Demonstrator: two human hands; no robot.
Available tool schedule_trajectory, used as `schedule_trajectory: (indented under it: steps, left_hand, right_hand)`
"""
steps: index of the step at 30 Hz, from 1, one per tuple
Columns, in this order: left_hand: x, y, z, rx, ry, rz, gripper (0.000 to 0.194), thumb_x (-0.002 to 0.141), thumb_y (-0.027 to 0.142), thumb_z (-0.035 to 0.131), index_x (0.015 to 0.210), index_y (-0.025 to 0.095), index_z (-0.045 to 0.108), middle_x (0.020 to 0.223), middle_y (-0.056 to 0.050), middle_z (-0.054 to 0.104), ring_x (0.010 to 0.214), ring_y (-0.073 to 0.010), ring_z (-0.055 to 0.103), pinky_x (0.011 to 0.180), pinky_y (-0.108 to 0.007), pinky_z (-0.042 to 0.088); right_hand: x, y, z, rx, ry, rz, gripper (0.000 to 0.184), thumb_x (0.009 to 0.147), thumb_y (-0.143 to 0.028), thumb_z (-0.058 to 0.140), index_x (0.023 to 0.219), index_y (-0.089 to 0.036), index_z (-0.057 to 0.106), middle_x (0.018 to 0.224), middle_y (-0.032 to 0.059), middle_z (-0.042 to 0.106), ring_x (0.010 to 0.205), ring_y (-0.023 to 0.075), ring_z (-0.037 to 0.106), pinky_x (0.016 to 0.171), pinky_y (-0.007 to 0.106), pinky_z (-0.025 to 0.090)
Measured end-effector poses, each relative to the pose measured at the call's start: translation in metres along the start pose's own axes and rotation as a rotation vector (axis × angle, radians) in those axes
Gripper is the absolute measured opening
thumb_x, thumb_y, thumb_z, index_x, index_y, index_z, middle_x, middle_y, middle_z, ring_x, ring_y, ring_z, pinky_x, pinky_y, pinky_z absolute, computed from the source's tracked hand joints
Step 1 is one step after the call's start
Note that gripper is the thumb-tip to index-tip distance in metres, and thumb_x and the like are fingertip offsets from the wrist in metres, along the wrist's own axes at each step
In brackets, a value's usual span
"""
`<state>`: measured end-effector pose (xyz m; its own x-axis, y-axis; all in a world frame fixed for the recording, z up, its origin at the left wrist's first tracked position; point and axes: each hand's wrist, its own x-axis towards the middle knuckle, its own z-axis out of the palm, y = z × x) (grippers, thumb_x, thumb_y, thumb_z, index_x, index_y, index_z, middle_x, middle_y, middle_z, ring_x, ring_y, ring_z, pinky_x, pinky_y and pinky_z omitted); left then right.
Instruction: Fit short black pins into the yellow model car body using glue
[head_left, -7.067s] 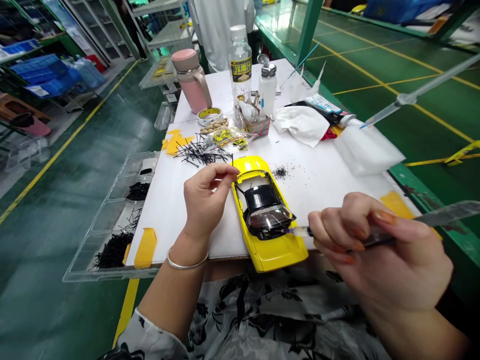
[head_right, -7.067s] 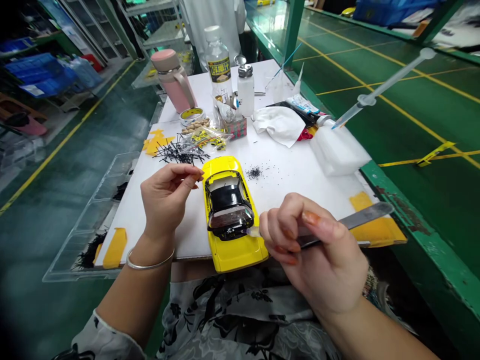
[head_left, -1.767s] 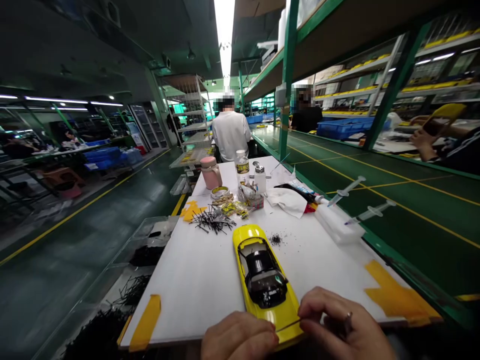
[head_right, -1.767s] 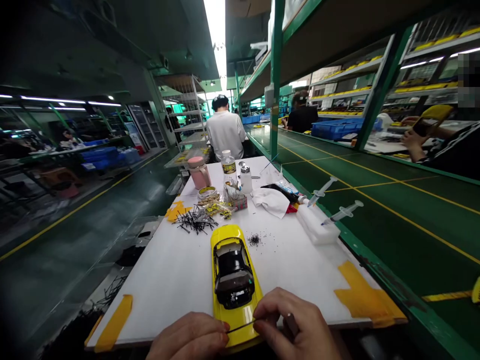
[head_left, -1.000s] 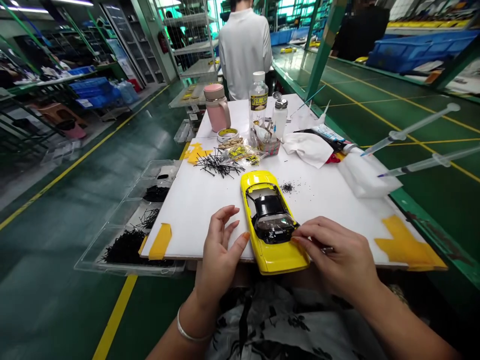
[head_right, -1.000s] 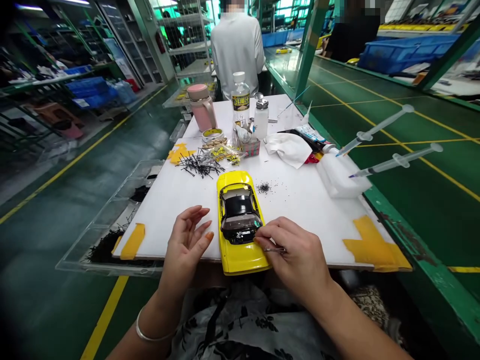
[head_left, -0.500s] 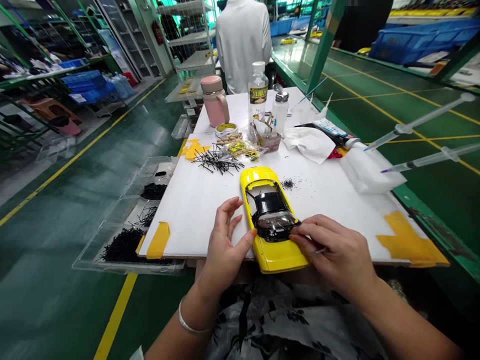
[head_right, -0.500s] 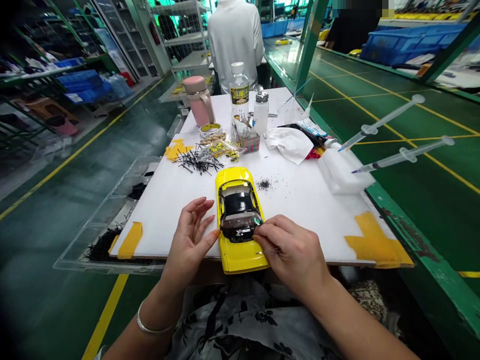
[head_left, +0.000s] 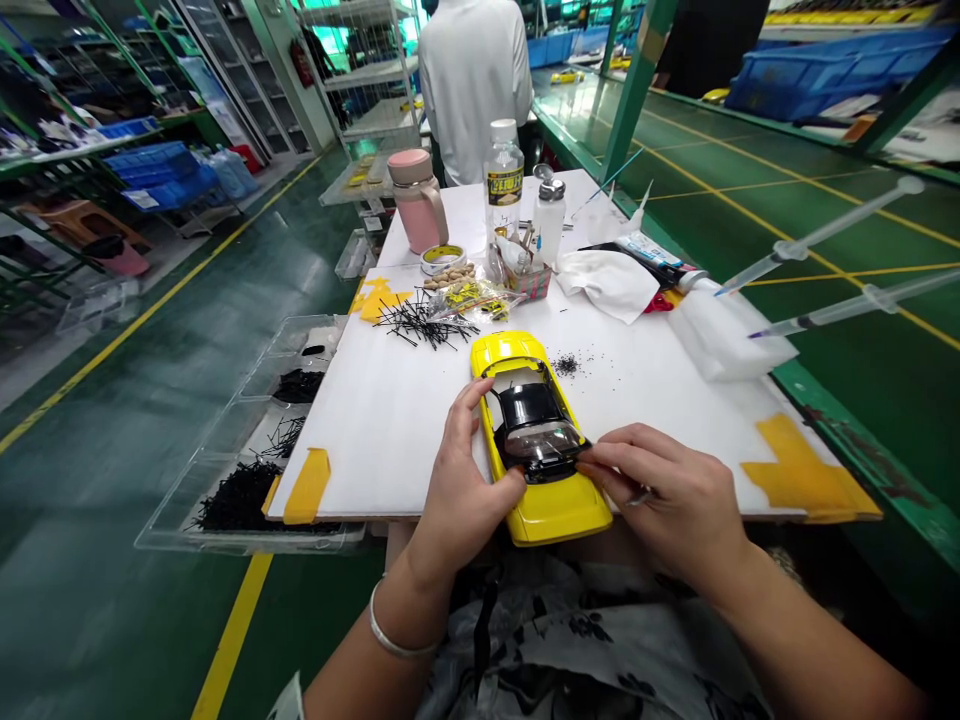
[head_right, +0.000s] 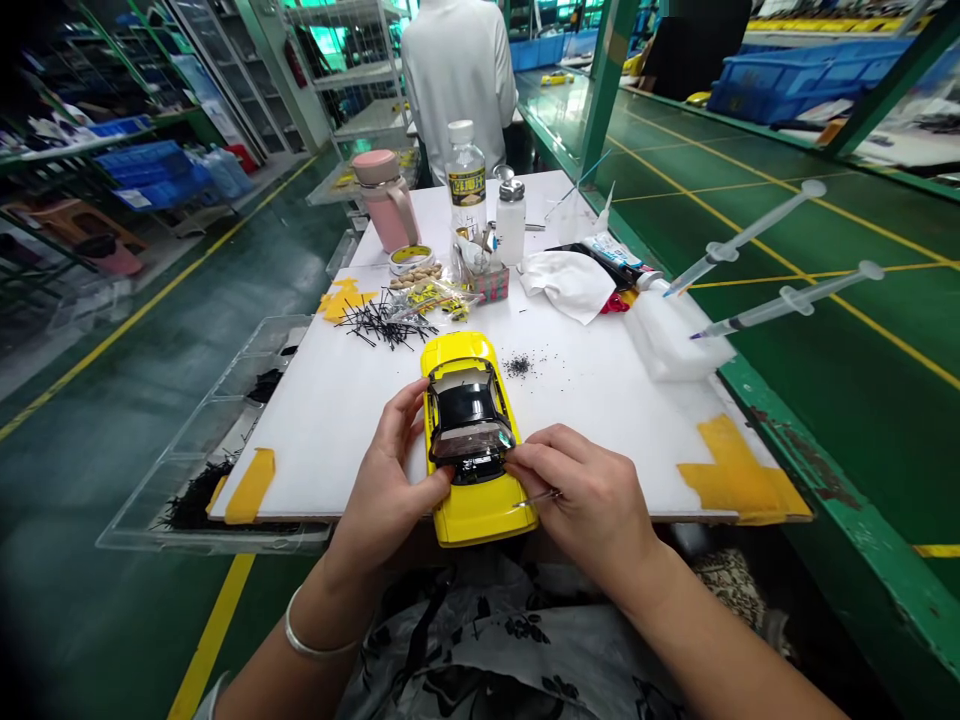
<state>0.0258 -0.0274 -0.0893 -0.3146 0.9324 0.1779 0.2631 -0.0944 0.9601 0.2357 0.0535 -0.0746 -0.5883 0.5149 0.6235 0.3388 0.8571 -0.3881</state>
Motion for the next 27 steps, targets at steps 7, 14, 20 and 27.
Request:
schedule_trajectory:
  steps: [7,14,20,27]
  left_hand:
    - [-0.001,0.000,0.001,-0.049,-0.001,-0.021,0.084,0.076,0.012,0.069,0.153,0.028,0.041,0.163,-0.007,0.043,0.153,-0.0312,0.041,0.130,-0.053,0.031]
    - [-0.003,0.000,0.000,-0.068,-0.003,-0.032,0.085,0.075,0.011,0.069,0.154,0.029,0.041,0.163,-0.007,0.043,0.150,-0.0306,0.044,0.130,-0.052,0.033]
    - [-0.004,-0.003,-0.001,-0.039,-0.008,-0.008,0.084,0.077,0.011,0.069,0.154,0.029,0.041,0.164,-0.006,0.042,0.154,-0.0313,0.039,0.132,-0.054,0.028]
    - [-0.003,-0.005,-0.002,-0.025,-0.018,0.001,0.084,0.078,0.012,0.069,0.154,0.033,0.042,0.165,-0.006,0.040,0.155,-0.0332,0.038,0.130,-0.056,0.030]
  right_hand:
    - [-0.007,0.006,-0.006,0.008,0.024,-0.026,0.014,0.094,-0.007,0.073,0.104,-0.016,0.075,0.094,0.0031,0.073,0.077,0.0105,0.070,0.069,0.019,0.053]
    - [-0.008,0.007,-0.004,0.036,-0.086,-0.098,0.014,0.102,-0.018,0.064,0.107,-0.013,0.076,0.098,0.0083,0.073,0.079,0.0146,0.072,0.066,0.023,0.055]
    - [-0.004,0.012,-0.003,0.071,-0.112,-0.096,0.014,0.103,-0.017,0.062,0.104,-0.014,0.076,0.098,0.0087,0.073,0.080,0.0153,0.072,0.066,0.023,0.055]
    - [-0.003,0.019,0.000,0.150,-0.101,-0.107,0.014,0.100,-0.012,0.064,0.105,-0.014,0.078,0.098,0.0092,0.072,0.079,0.0144,0.071,0.064,0.021,0.055]
